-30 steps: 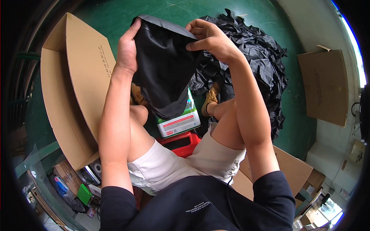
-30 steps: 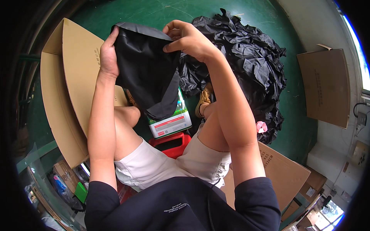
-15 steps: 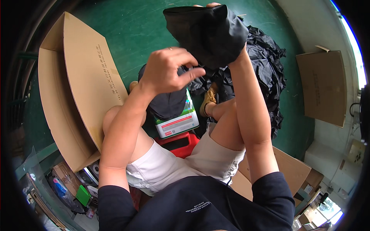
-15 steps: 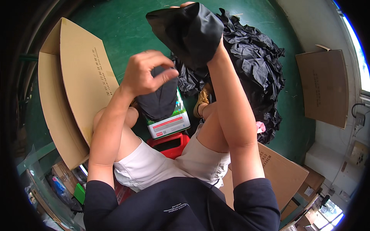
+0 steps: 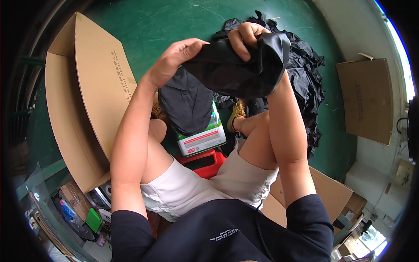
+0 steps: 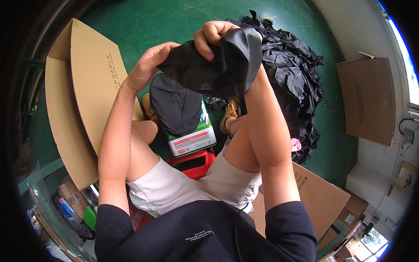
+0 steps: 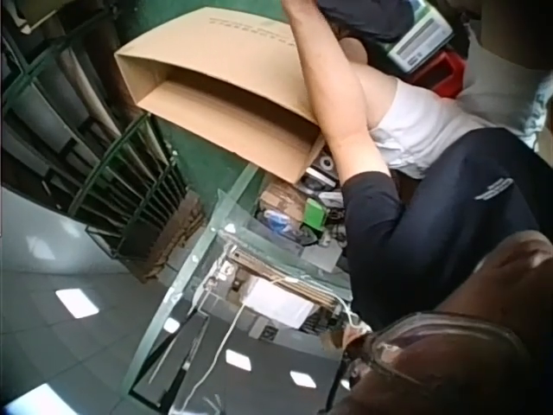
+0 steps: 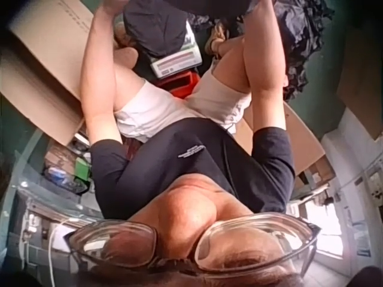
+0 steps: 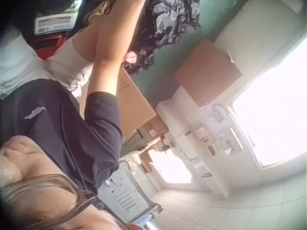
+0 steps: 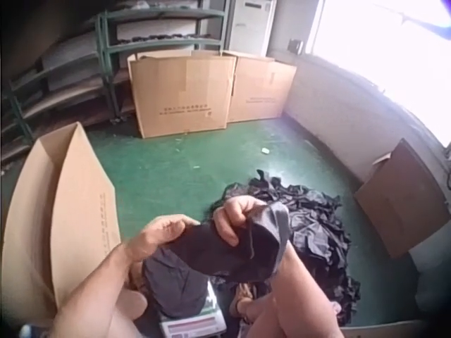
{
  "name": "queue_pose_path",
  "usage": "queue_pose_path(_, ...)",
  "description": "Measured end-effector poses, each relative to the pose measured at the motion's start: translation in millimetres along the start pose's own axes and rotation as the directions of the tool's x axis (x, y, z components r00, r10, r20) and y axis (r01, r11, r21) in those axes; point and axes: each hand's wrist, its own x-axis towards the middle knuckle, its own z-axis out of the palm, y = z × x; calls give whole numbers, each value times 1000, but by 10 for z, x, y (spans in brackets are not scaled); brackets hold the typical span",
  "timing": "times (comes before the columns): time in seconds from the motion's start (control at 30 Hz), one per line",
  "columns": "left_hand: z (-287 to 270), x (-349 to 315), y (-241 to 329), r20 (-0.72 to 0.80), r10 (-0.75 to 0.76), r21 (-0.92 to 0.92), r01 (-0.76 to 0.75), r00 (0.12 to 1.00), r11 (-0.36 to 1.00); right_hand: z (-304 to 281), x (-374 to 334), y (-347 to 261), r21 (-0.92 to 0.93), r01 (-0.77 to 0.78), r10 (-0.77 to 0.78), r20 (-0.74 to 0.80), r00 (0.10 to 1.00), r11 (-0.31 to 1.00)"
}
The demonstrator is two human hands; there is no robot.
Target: Manually inspect and sort black fabric products, checking for defects and turning them over.
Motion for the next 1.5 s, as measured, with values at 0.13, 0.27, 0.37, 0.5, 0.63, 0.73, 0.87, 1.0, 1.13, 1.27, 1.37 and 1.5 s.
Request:
queue_pose_path(0.13, 57, -14, -97, 102, -36, -79, 44, 994, 996, 272, 112, 18, 51, -42, 49, -165, 985, 998)
queue_pose_path(0.27, 92, 120, -77, -165, 131, -10, -134, 978, 991, 25, -138, -118, -313, -179, -15, -531, 848, 933)
queue_pose_path(0.37, -97, 122, -112, -354, 243, 170, -193, 903, 966, -285, -131, -135, -398, -302, -63, -686, 725, 866)
queue_pose_path(0.5, -124, 128, -99, -407, 319, 258, -227, 856, 939, -58, -83, -229, 257, -250, 358, -613, 704, 933)
queue_pose_path(0.63, -81, 154, -92, -408, 365, 249, -282, 837, 926, -54, -105, -177, -353, -476, 230, -554, 800, 805)
queue_pose_path(0.73, -79, 146, -94, -395, 395, 291, -295, 830, 910, -23, -86, -171, -267, -441, 264, -508, 820, 857)
queue_pose_path(0.87, -72, 171, -132, -405, 420, 285, -325, 812, 902, 45, -79, -83, -520, -512, 314, -425, 849, 683)
queue_pose_path(1.0, -74, 183, -155, -473, 420, 286, -316, 774, 904, 88, -43, 72, -675, -552, 285, -475, 833, 489)
queue_pose_path(1.13, -76, 183, -175, -518, 423, 304, -303, 744, 903, 106, 31, 110, -717, -668, 381, -571, 727, 201)
queue_pose_path(1.27, -156, 217, -199, -521, 518, 445, -302, 678, 843, 7, -33, 150, -646, -600, 154, -610, 777, 472)
queue_pose_path(1.37, -200, 163, -147, -510, 458, 437, -240, 728, 867, -175, -76, 49, -752, -557, -165, -635, 754, 352)
queue_pose_path(1.5, -178, 136, -122, -421, 612, 692, -199, 669, 694, -2, 59, 34, -872, -489, -617, -381, 688, -7)
